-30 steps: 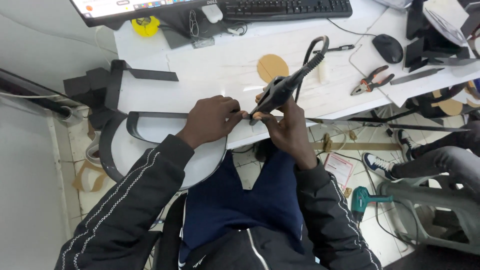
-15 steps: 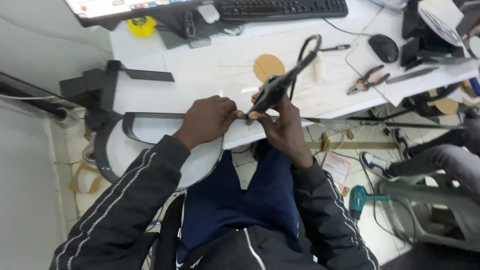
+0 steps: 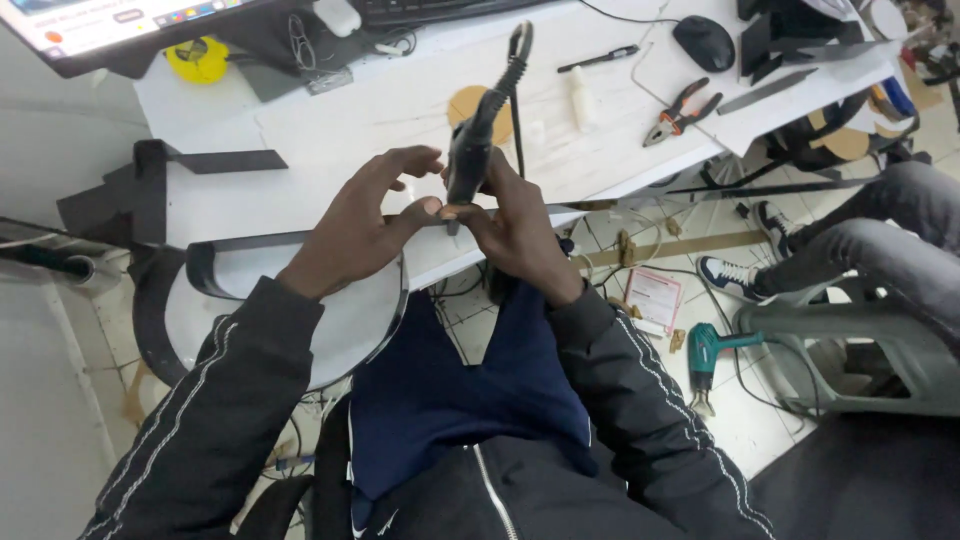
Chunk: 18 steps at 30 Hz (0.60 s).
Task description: Shaping a plastic strip around a letter template using a heat gun and shaping tool, then applying adhesive to secure it.
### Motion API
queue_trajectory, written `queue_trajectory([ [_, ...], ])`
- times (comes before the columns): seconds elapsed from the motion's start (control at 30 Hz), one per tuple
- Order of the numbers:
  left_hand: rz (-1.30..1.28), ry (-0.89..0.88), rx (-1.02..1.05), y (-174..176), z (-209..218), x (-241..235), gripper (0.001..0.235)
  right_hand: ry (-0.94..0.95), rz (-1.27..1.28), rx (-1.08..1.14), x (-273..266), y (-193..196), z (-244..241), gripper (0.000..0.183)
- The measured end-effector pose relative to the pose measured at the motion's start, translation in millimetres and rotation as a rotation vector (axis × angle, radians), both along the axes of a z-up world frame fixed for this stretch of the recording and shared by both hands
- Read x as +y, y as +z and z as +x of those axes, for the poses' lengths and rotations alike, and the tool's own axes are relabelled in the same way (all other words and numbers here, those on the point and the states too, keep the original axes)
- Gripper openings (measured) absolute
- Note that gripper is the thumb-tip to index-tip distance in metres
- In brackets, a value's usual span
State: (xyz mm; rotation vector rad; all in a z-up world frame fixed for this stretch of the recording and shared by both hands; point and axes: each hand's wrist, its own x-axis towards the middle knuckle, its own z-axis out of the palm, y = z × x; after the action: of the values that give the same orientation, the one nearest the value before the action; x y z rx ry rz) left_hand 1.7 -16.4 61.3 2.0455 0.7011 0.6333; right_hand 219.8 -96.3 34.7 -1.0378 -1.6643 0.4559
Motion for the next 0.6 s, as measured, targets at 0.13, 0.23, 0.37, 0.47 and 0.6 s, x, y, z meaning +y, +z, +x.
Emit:
queue_trajectory([
  [0.13,-0.01,-0.071,-0.041,16.1,8.4,-6.6,0.085,0.007,-0.013,0.013,-3.5,-5.7,5.7,0.05],
  [0.23,0.002,-0.061,-0.058,8.8,15.7,-6.1,0.085,0.007,0.003,-0.004,-2.9,-19.2,9.1,0.057],
  [0.37,-0.004,-0.004,-0.134,13.1,29.6,-12.6,0.072,-0.016,0.005,0.003,-0.5,-16.2,6.8,0.055],
  [0.47,-0.007,0.022,-0.156,11.0,32.1,-18.5,0.064,-0.041,-0.012,0.008,-6.7,-7.3,1.9,0.054],
  [0.6,0.012,0.066,-0.21,3.6,33.5,-20.1,0.066,-0.081,-0.046,-0.007,-13.7,3.4,-2.8,0.054],
])
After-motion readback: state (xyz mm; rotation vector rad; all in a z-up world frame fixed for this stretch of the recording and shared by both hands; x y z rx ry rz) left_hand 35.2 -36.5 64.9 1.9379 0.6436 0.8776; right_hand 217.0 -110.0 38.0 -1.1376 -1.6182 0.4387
